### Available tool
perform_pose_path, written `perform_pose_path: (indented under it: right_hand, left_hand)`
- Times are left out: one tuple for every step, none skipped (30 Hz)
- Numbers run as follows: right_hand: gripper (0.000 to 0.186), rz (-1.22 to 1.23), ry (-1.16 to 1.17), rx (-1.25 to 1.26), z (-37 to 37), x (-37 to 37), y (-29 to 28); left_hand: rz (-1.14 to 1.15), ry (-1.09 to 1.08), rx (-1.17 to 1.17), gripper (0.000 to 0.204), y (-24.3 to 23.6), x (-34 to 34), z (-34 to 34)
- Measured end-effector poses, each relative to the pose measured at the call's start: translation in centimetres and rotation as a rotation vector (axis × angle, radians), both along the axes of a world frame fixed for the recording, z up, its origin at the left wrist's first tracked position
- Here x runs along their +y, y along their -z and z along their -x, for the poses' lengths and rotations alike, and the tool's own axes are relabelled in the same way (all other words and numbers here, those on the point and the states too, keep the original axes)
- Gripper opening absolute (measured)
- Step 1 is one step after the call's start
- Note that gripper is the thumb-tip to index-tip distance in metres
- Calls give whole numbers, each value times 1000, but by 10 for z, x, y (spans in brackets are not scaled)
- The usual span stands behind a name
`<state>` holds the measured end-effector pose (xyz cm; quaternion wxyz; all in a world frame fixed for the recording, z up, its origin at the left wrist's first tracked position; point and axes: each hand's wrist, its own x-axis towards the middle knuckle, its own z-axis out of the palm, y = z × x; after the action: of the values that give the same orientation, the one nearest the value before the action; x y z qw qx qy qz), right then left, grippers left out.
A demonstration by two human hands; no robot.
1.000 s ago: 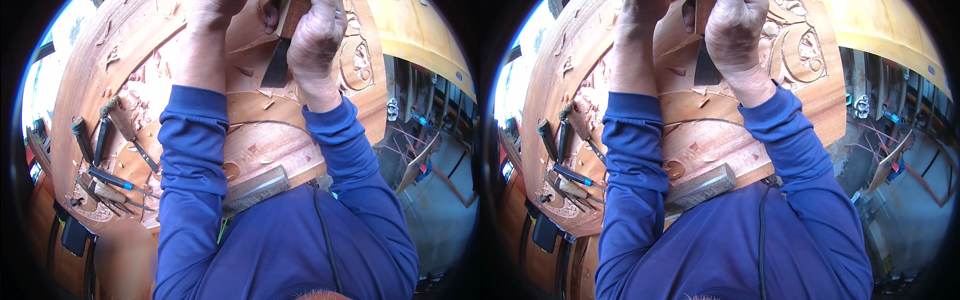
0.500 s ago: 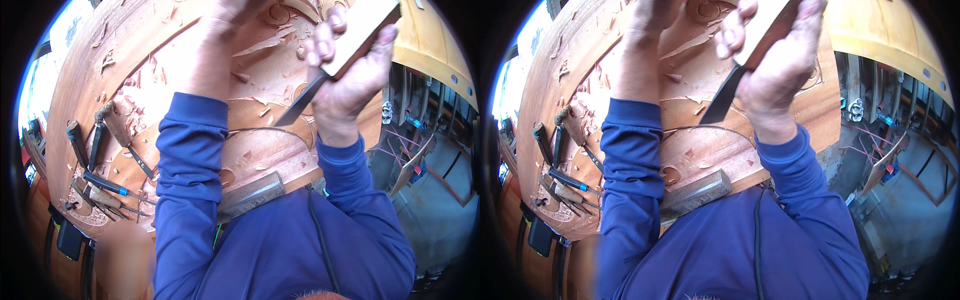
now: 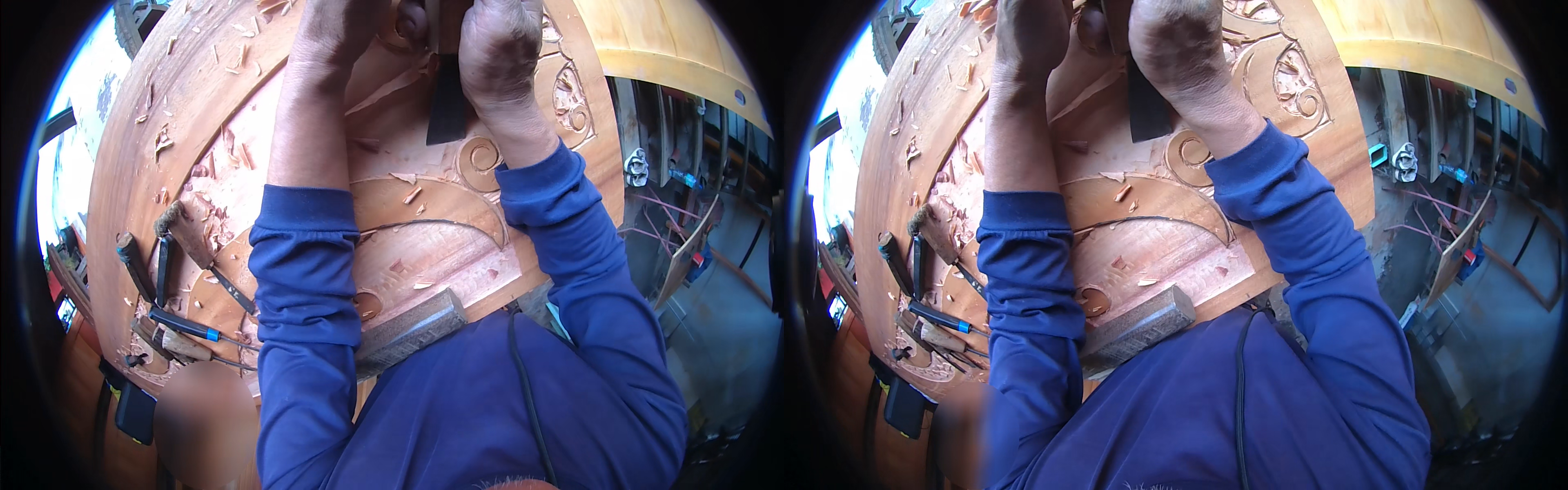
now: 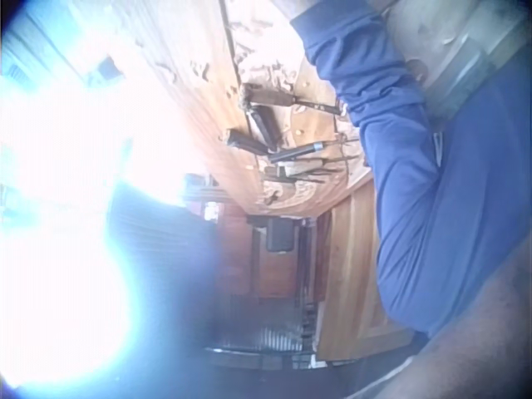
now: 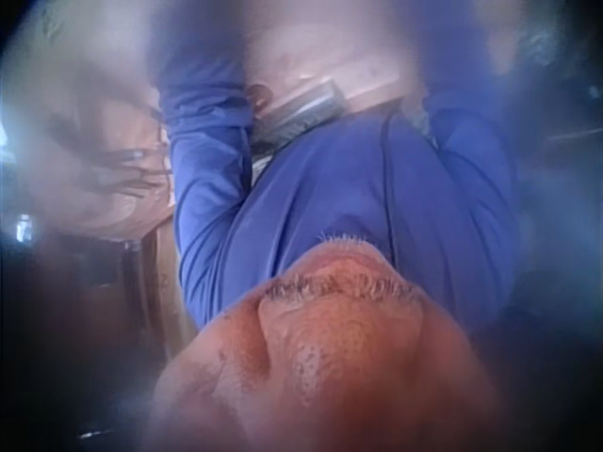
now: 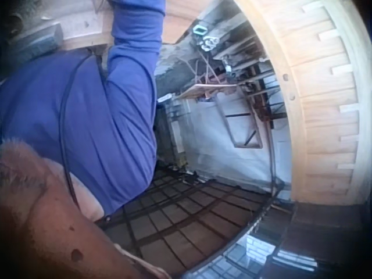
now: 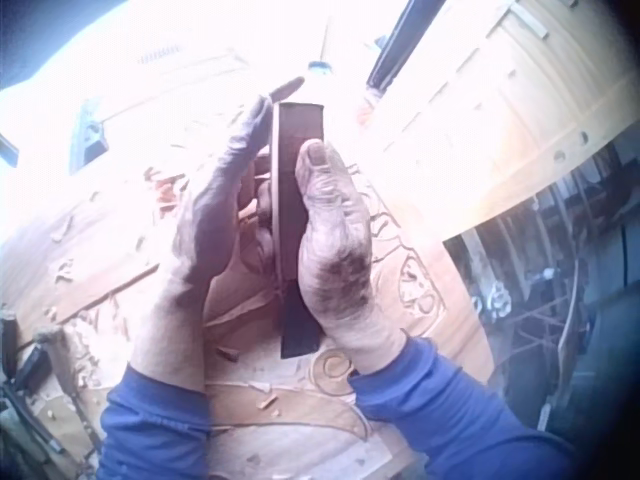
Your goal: The person carves decorative floral patterns into a large wooden panel using a chisel, periodically wiping away wood shavings by hand.
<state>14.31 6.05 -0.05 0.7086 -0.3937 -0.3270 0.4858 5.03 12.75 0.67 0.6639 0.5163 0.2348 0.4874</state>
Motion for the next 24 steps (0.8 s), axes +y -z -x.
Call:
perform_pose_path:
  right_hand:
    - [39,-70,-2,-37,1,3,3]
    - [39,-70,-49,-29,0,-3,2]
    - [38,-68,-94,-24,0,-8,-4]
    - [38,-58,-37,54,5,-5,-2]
    - [38,-47,21,132,7,-2,1]
    - [38,-49,18,130,1,-1,7]
    - [38,-190,-149,166,-7,0,12]
    - [39,-262,-232,182,-10,0,18]
    - [40,-328,-317,199,-8,0,16]
    - [42,-274,-125,106,0,1,17]
    - [44,-219,67,11,5,1,16]
    - [46,-175,75,-53,5,-3,19]
    - [48,-131,82,-116,6,-6,21]
    - [48,-46,73,-69,15,-18,24]
    - [48,-43,75,-72,16,-17,23]
    - [48,-125,51,-64,16,-13,21]
    - [48,-208,26,-56,15,-10,21]
    - [48,-144,56,-107,7,-7,24]
    - [49,-211,27,-86,-1,-2,32]
    - [50,-218,48,-117,-9,0,39]
    - [51,-220,69,-150,-17,1,46]
    - [51,-219,64,-147,-25,6,39]
    - [51,-434,-388,86,-37,13,29]
    - [50,-555,-601,203,-36,13,26]
  left_hand:
    - [1,-1,-3,56,-1,-1,-1]
    - [5,-2,-1,54,-2,-3,-2]
    - [7,-6,-1,52,-3,-4,-4]
    - [19,-14,2,50,-5,-4,-6]
    - [19,-9,5,48,-6,-8,-8]
    - [120,-58,23,42,-6,-5,-8]
    - [119,-60,21,42,-3,-3,-10]
    - [103,-55,9,42,0,-3,-10]
    - [98,-50,-2,42,0,-4,-10]
    - [96,-48,-14,42,0,-4,-11]
    - [93,-44,-23,41,0,-5,-12]
    - [89,-47,-26,41,0,-6,-10]
    - [84,-53,-25,41,0,-8,-8]
    - [85,-60,-28,41,0,-9,-5]
    - [84,-64,-33,40,-1,-8,-6]
    - [86,-67,-40,40,-1,-9,-5]
    - [95,-71,-45,40,0,-11,-5]
    - [98,-68,-53,40,-2,-11,-7]
    - [104,-71,-60,39,-4,-12,-8]
    - [104,-73,-68,39,-6,-14,-9]
    - [112,-73,-73,39,-3,-13,-9]
    - [125,-75,-86,39,-3,-13,-8]
    - [132,-73,-109,38,-1,-13,-5]
    - [157,-48,-143,38,-3,-15,-6]
